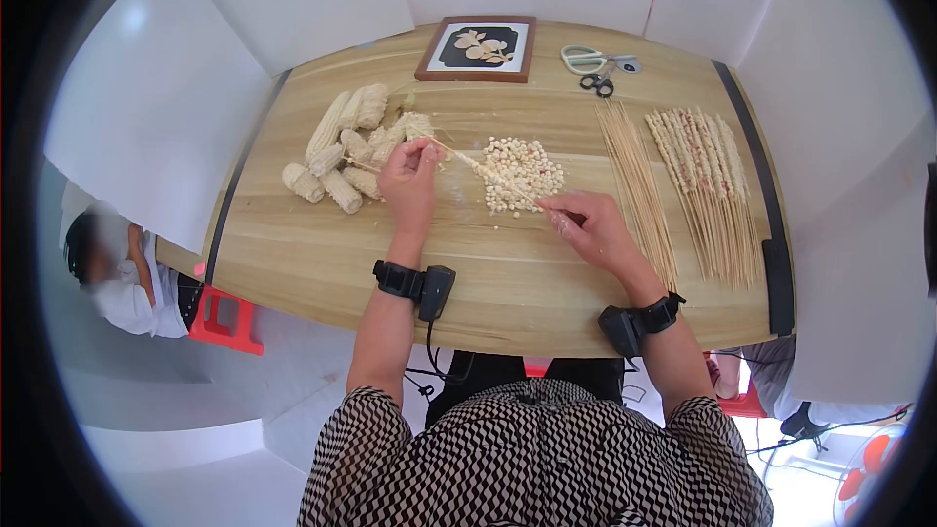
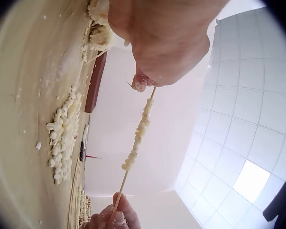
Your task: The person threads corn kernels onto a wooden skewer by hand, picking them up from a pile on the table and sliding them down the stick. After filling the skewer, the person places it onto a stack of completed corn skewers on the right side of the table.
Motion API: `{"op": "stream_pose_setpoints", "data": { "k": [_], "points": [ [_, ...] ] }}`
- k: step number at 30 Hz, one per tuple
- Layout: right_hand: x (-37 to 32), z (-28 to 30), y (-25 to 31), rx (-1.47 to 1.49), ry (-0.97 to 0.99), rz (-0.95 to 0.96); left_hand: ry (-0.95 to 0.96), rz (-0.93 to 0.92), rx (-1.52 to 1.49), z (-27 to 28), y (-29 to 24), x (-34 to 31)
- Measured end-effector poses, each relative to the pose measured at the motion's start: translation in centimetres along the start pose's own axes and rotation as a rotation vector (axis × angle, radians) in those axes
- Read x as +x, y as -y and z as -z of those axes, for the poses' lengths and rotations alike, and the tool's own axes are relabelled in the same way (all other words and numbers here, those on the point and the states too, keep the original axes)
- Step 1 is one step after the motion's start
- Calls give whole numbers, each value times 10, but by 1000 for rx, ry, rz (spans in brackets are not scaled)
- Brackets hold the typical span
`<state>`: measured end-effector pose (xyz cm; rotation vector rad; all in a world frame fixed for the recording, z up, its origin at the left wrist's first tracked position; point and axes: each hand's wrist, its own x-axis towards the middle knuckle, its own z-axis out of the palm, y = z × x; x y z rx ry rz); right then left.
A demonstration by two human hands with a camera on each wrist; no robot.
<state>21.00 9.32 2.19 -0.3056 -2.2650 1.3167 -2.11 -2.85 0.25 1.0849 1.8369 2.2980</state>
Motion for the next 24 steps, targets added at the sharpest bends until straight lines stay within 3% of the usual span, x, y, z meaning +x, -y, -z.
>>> {"op": "stream_pose_setpoints", "data": {
  "k": [7,16,19,21,24],
  "points": [
    [0,0,-5,33,-40,16,134,65,7,-16,-6,-12],
    [2,-1,-10,11,-90,7,19,52,19,-19,-1,-12],
    [2,-2,-18,-11,-149,21,90,67,280,-15,3,-13],
    [3,-1,-19,-32,-180,41,320,-62,578,-15,-1,-12],
    [4,2,-17,-55,-202,20,452,-162,776,-12,16,-11]
  ]
}}
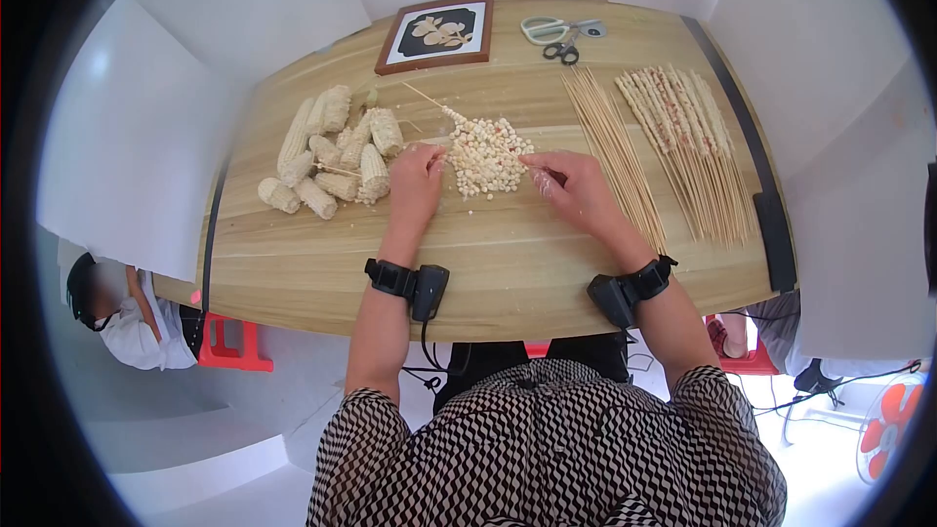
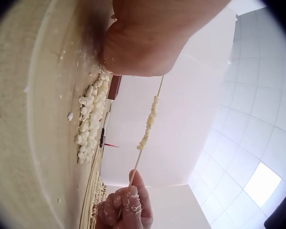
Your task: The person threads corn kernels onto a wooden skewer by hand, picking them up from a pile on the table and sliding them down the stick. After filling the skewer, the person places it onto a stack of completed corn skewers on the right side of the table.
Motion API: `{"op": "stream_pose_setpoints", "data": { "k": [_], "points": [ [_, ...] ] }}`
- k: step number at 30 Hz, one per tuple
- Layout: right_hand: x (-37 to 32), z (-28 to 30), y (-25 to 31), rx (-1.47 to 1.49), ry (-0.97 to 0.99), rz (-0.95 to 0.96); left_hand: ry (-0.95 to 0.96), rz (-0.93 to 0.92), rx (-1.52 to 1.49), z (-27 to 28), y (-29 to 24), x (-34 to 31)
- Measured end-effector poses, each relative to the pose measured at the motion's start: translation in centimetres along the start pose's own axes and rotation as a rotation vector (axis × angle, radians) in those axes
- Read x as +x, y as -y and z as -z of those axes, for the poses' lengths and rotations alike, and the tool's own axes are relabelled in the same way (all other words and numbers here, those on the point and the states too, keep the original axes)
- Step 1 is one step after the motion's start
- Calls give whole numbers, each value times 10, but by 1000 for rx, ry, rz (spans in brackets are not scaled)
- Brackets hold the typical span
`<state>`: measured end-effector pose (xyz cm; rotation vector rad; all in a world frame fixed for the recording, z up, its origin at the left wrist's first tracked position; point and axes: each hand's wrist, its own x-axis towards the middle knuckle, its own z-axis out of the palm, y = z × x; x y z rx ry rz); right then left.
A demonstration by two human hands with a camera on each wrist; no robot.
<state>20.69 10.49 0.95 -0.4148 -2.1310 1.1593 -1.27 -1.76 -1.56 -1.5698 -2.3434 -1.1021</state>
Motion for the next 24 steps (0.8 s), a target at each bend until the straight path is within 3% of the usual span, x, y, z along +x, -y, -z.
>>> {"op": "stream_pose_setpoints", "data": {
  "k": [4,13,15,16,18,24],
  "points": [
    [0,1,0,-39,19,2,-6,-80,58,-8,8,1],
    [1,1,1,-36,37,-15,59,6,93,-5,2,2],
    [1,1,1,-41,36,9,-22,215,-184,-4,-1,2],
    [0,1,2,-27,41,-6,-29,216,-183,-5,2,2],
    [0,1,3,-13,51,-15,-173,385,-720,-6,7,3],
    [0,0,9,-40,100,-7,-304,452,-1027,9,19,6]
  ]
}}
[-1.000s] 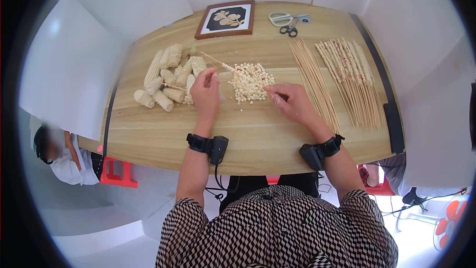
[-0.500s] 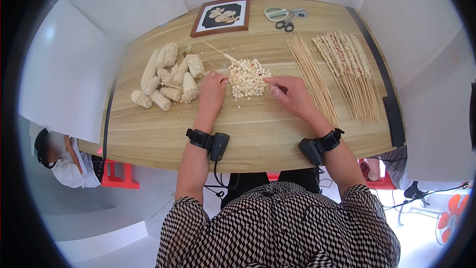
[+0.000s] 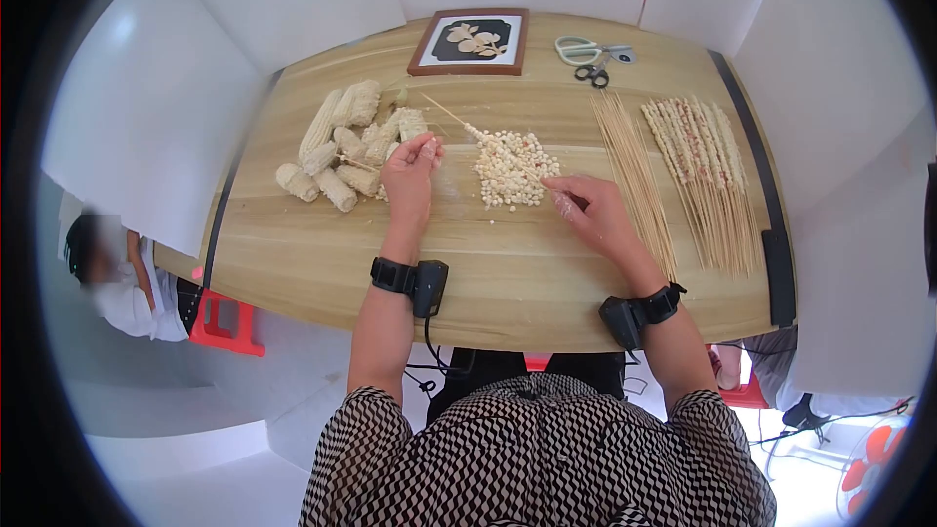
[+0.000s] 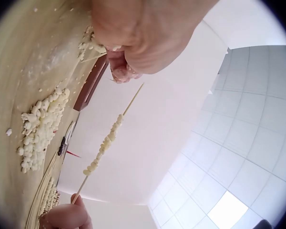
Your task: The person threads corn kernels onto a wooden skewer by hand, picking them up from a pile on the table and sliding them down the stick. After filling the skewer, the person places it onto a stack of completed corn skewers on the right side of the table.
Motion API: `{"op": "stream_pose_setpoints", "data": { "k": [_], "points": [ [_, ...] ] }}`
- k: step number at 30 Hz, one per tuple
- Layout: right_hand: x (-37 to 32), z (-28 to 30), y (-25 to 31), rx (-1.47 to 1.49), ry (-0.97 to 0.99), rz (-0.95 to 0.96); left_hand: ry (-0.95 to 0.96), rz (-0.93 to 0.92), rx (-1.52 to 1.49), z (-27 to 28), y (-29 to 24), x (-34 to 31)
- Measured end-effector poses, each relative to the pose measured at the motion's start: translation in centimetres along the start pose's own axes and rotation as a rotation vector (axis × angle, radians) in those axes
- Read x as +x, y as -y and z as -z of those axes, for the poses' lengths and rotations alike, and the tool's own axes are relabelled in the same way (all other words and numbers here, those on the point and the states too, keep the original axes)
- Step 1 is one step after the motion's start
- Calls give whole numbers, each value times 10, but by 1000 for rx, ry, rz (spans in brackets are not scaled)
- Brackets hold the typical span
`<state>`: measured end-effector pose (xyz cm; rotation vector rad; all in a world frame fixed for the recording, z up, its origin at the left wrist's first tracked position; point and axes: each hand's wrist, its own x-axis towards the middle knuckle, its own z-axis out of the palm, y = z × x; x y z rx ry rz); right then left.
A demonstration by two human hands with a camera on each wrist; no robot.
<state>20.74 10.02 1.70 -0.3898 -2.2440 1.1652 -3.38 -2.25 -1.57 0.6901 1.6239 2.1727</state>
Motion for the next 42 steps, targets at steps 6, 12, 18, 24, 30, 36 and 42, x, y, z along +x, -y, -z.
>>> {"op": "stream_pose_setpoints", "data": {
  "k": [6,12,18,24,30,36,42],
  "points": [
    [-6,-1,9,60,65,-7,-97,3,-319,13,-10,-1],
    [-7,0,7,93,143,-21,-133,-55,-329,20,-12,1],
    [-2,0,7,102,146,-7,-154,-64,-296,19,-14,8],
    [-2,2,9,63,160,-28,-173,-100,-152,19,-12,9],
    [-2,1,7,63,158,-19,-173,-94,-167,19,-12,9],
    [-3,0,7,60,144,-19,-184,-107,-109,17,-11,9],
    [-2,1,10,51,158,-31,-199,-241,136,15,-13,6]
  ]
}}
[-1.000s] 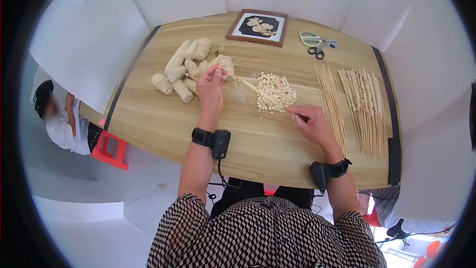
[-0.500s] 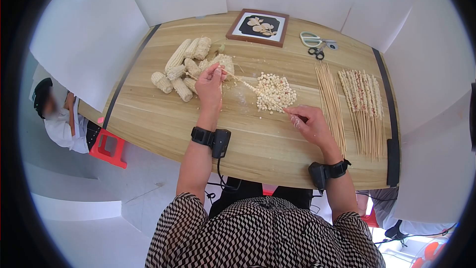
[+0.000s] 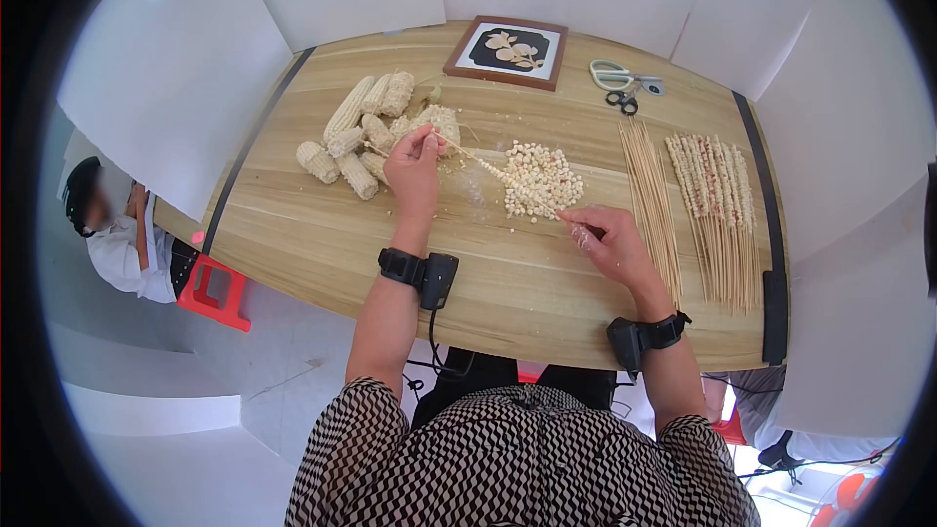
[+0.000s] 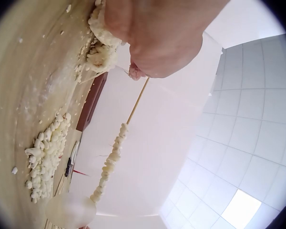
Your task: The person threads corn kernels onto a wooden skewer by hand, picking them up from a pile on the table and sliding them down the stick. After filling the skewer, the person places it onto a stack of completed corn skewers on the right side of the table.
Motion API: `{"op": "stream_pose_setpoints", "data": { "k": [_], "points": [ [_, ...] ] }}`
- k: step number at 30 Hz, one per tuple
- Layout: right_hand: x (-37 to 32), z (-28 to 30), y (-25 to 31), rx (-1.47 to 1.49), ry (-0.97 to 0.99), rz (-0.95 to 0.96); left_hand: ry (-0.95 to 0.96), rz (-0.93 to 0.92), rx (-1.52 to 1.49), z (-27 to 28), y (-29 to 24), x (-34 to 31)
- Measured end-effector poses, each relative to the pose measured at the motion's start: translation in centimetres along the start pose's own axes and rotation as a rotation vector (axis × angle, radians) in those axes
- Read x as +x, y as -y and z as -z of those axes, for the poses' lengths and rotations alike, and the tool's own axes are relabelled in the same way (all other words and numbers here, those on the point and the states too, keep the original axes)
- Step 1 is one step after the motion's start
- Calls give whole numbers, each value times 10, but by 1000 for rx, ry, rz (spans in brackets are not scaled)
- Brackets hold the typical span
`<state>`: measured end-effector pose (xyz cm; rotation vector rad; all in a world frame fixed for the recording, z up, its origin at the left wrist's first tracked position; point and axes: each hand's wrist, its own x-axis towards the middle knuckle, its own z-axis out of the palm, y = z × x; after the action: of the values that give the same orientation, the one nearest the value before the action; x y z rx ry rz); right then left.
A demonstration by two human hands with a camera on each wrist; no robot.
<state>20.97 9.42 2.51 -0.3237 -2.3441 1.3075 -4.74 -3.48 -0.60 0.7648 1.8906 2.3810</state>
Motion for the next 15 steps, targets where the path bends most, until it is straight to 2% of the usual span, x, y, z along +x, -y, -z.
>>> {"op": "stream_pose_setpoints", "data": {
  "k": [7,15],
  "points": [
    [-1,0,-3,-12,-7,0,22,-64,55,-1,0,-2],
    [-1,-5,-4,2,-15,22,-91,-34,-20,-9,0,-6]
  ]
}}
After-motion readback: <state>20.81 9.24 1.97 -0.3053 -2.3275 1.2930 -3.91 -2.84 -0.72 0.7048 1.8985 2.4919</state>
